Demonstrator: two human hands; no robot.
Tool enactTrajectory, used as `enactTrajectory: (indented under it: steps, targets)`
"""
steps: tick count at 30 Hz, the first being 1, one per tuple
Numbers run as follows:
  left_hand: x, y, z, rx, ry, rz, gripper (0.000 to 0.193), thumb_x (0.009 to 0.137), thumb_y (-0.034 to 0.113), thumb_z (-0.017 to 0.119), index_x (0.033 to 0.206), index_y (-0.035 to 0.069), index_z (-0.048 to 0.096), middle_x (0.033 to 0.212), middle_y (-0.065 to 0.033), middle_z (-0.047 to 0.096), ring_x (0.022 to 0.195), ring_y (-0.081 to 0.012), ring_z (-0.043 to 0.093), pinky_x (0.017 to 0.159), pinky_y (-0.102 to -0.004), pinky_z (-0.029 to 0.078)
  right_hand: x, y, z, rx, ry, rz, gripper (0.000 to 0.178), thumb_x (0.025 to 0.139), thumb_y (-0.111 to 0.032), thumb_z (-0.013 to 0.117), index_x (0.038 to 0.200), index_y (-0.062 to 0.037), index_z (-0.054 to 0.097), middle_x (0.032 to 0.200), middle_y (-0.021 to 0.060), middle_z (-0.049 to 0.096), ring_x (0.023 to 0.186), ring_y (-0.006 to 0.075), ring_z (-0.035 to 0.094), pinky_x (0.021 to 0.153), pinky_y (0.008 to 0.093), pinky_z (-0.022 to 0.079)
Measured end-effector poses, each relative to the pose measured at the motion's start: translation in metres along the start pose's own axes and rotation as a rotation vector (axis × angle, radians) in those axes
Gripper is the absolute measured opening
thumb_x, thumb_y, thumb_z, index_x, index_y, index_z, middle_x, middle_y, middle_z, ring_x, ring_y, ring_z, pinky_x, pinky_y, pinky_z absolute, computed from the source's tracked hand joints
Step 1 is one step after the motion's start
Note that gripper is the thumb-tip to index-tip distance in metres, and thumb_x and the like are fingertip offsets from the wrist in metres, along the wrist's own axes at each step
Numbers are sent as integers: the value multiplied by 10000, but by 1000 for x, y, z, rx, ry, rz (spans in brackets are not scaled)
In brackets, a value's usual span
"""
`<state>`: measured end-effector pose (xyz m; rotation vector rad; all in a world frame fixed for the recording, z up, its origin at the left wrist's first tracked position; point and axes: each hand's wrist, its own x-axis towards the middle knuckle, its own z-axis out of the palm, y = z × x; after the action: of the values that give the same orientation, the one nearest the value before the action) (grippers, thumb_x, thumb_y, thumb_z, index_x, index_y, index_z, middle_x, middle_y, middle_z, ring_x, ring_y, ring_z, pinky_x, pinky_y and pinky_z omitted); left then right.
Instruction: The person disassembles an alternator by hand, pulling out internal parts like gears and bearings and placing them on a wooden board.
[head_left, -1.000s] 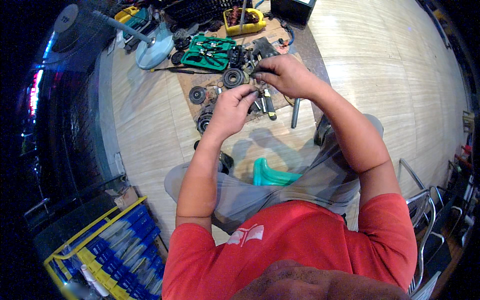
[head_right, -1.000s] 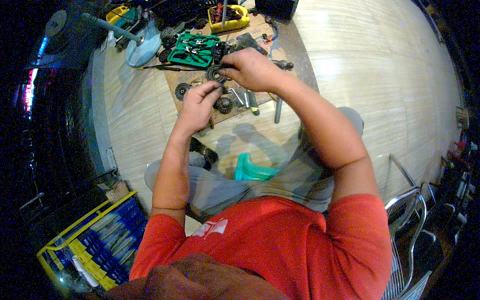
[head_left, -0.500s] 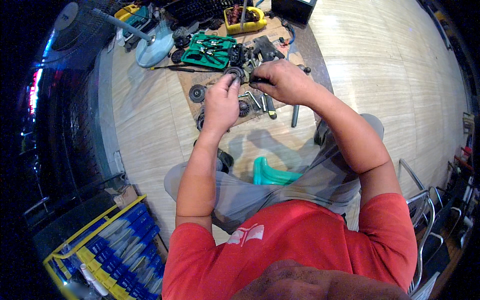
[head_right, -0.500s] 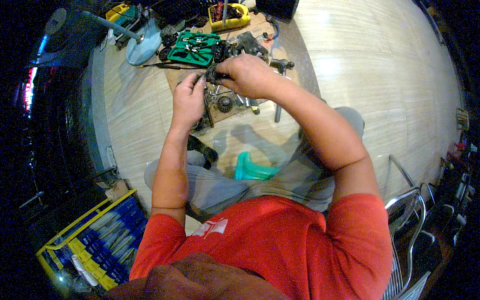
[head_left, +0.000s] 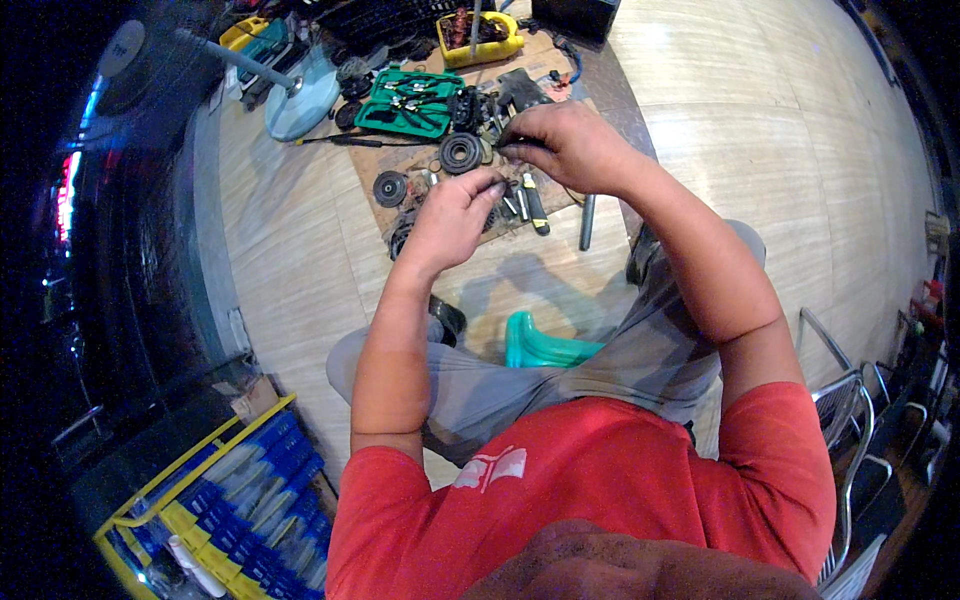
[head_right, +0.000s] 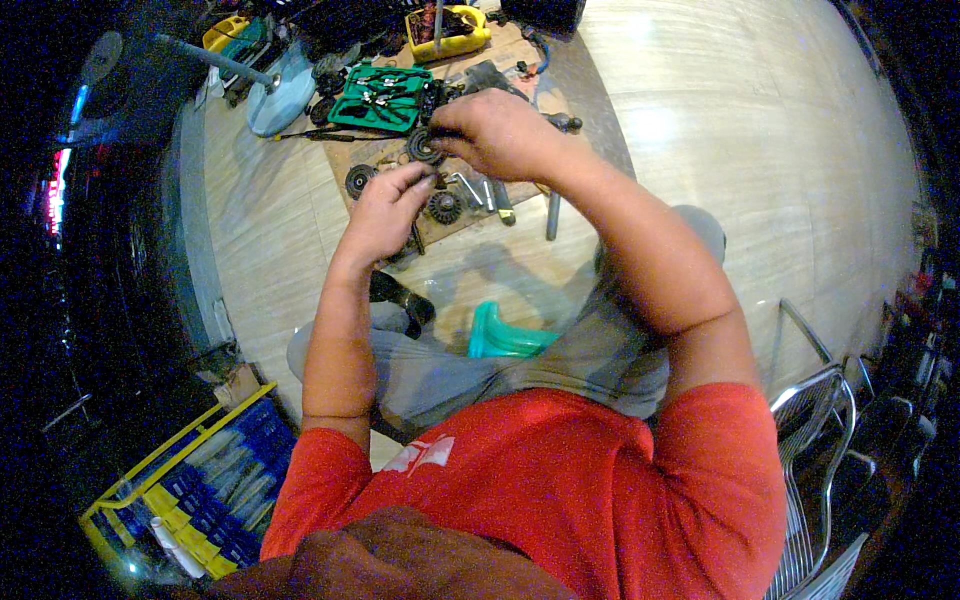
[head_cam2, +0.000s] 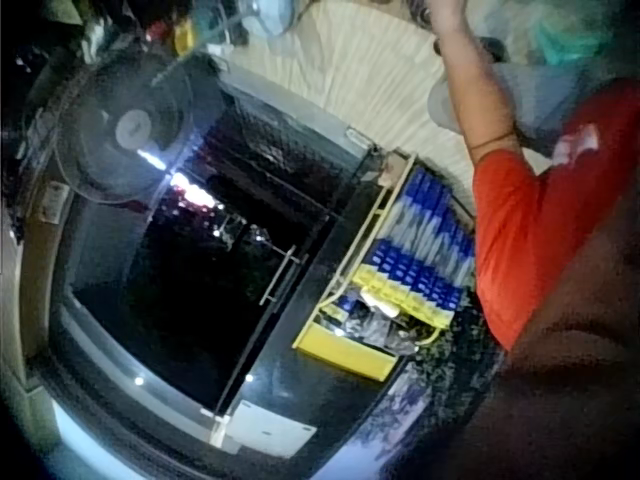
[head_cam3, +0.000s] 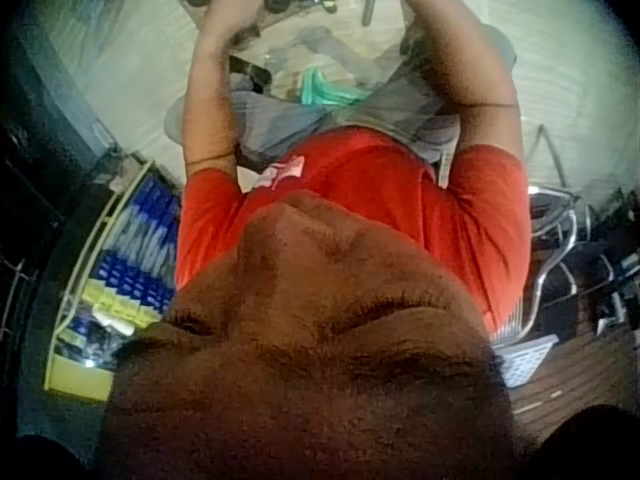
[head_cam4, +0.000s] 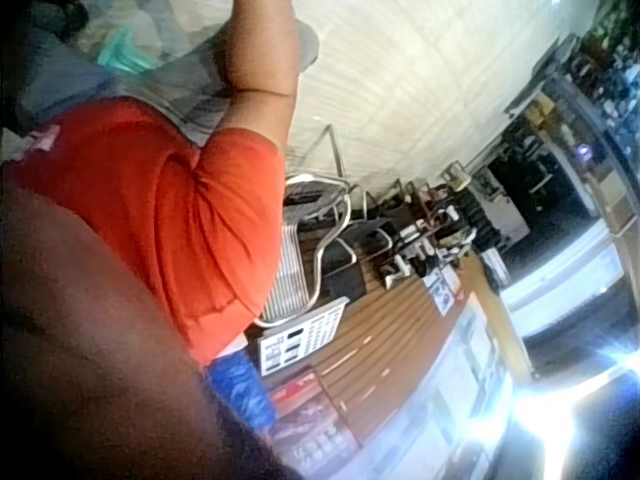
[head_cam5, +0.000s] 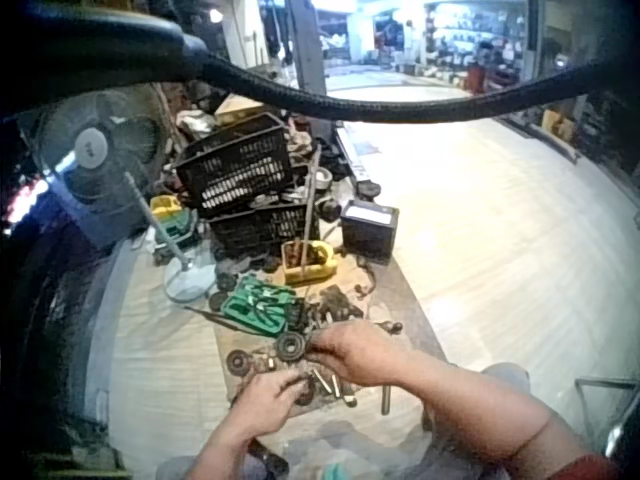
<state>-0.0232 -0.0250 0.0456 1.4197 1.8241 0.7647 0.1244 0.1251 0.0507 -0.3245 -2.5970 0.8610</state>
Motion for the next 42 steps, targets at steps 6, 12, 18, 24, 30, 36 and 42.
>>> enactTrajectory:
  steps: [6,12,18,24,30,36,42]
  targets:
    - [1,-2,0,-103,-59,-66,275,892,172,538,1062,-36,592,901,-177,657,848,-230,634,758,-338,473,-1,1,0,43,-10,6,206,833,-240,629,871,-38,618,821,176,619,809,391,593,696,475,468]
    - [1,-8,4,16,-29,-17,245,894,160,533,1045,-22,598,876,-187,650,823,-264,638,745,-352,477,-1,-1,-1,68,-88,-61,209,827,-234,633,875,-31,612,822,186,615,814,397,590,701,480,464]
    - [-5,2,2,82,-52,140,186,878,107,550,1015,-3,615,852,-198,637,803,-311,636,732,-357,484,0,8,10,108,-69,14,212,838,-233,623,872,-24,610,801,205,617,794,414,589,685,484,466]
    - [-7,-2,1,-83,101,105,186,890,90,547,1019,-26,613,836,-119,650,782,-189,613,726,-307,476,2,1,13,146,-137,109,195,862,-215,604,905,-24,617,787,216,616,758,416,587,659,465,466]
    - [-4,-11,1,-242,267,48,174,909,117,539,1002,-7,618,719,-81,615,663,-115,551,623,-293,451,3,-3,14,185,-156,45,167,864,-178,607,929,-25,620,768,207,611,724,400,584,634,435,460]
    - [-1,-10,3,-221,405,-10,187,910,130,534,1005,-10,613,737,-112,629,664,-156,579,629,-317,460,2,-5,16,142,-120,46,167,865,-184,608,929,-32,633,765,199,618,747,389,601,645,436,472]
    - [3,-16,4,-50,445,31,195,905,138,531,1015,2,617,821,-210,640,744,-330,639,664,-388,479,4,-13,12,100,-180,77,217,835,-245,614,875,-32,614,787,206,626,768,408,603,688,492,476]
